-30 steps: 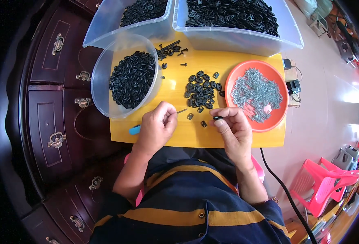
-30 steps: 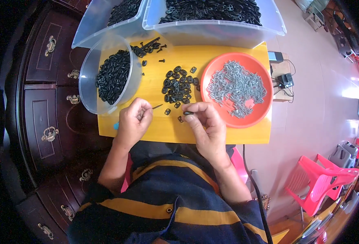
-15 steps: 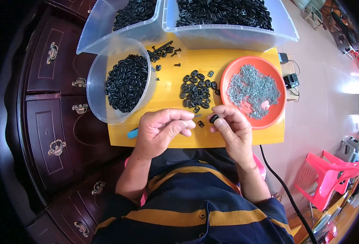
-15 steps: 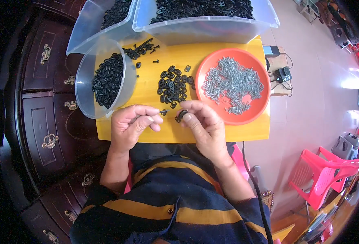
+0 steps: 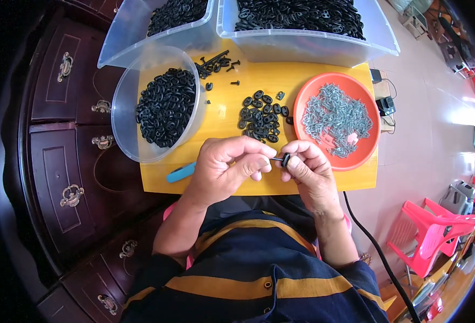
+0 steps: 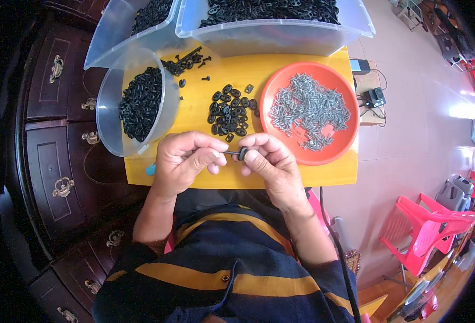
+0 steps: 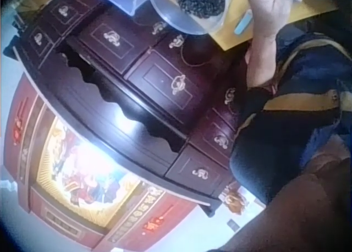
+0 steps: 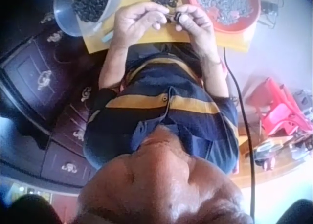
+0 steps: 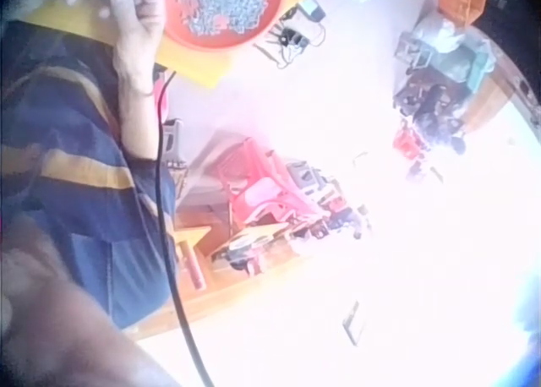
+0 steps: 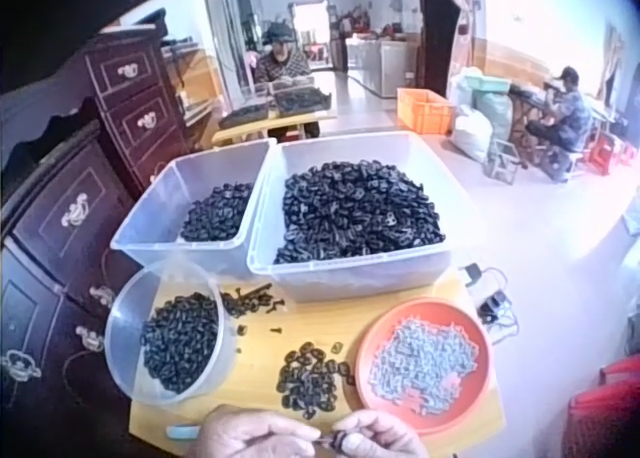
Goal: The person inserts small metal pins into black plastic clips by hand at a workbench.
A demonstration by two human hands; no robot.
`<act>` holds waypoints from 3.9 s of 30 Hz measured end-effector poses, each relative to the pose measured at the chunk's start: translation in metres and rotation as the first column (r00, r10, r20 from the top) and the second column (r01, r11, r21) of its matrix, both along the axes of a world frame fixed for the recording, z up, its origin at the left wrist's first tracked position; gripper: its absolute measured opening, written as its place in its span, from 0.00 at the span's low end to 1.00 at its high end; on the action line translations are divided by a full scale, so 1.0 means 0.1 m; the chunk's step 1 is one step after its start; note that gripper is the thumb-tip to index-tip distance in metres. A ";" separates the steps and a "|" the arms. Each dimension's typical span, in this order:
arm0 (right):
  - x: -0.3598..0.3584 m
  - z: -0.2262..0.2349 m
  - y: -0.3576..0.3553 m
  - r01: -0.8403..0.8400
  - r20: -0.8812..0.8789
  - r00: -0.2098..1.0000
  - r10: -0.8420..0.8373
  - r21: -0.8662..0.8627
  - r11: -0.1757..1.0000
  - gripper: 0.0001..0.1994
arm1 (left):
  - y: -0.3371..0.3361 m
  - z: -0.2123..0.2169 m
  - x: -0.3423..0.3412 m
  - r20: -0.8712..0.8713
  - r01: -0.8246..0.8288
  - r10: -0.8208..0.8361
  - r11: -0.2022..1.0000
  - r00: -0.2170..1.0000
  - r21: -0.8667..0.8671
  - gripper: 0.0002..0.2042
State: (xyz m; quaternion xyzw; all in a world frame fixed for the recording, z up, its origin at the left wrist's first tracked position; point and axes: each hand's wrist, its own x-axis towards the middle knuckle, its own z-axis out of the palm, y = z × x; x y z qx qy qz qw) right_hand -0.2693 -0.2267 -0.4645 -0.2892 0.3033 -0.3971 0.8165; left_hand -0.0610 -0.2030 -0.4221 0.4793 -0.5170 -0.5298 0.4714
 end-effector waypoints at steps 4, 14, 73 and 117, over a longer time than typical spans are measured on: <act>0.00 -0.02 0.01 0.002 -0.048 0.999 -0.003 -0.028 1.000 0.10 | -0.02 -0.03 -0.01 0.022 -0.012 0.011 0.999 1.000 0.048 0.06; 0.02 -0.03 0.02 0.024 -0.113 0.993 -0.032 -0.070 0.997 0.09 | -0.08 0.02 -0.14 0.440 -0.007 0.187 0.926 0.878 -0.378 0.04; 0.24 -0.04 0.05 -0.566 -0.667 0.411 -0.622 -0.721 0.399 0.12 | 0.06 -0.24 0.12 -0.083 -0.318 0.311 0.942 0.947 -0.103 0.17; 0.36 -0.07 0.16 -0.333 -0.588 0.488 -0.645 -0.809 0.485 0.10 | 0.15 -0.32 0.27 -0.062 -0.284 0.278 0.949 0.959 -0.135 0.13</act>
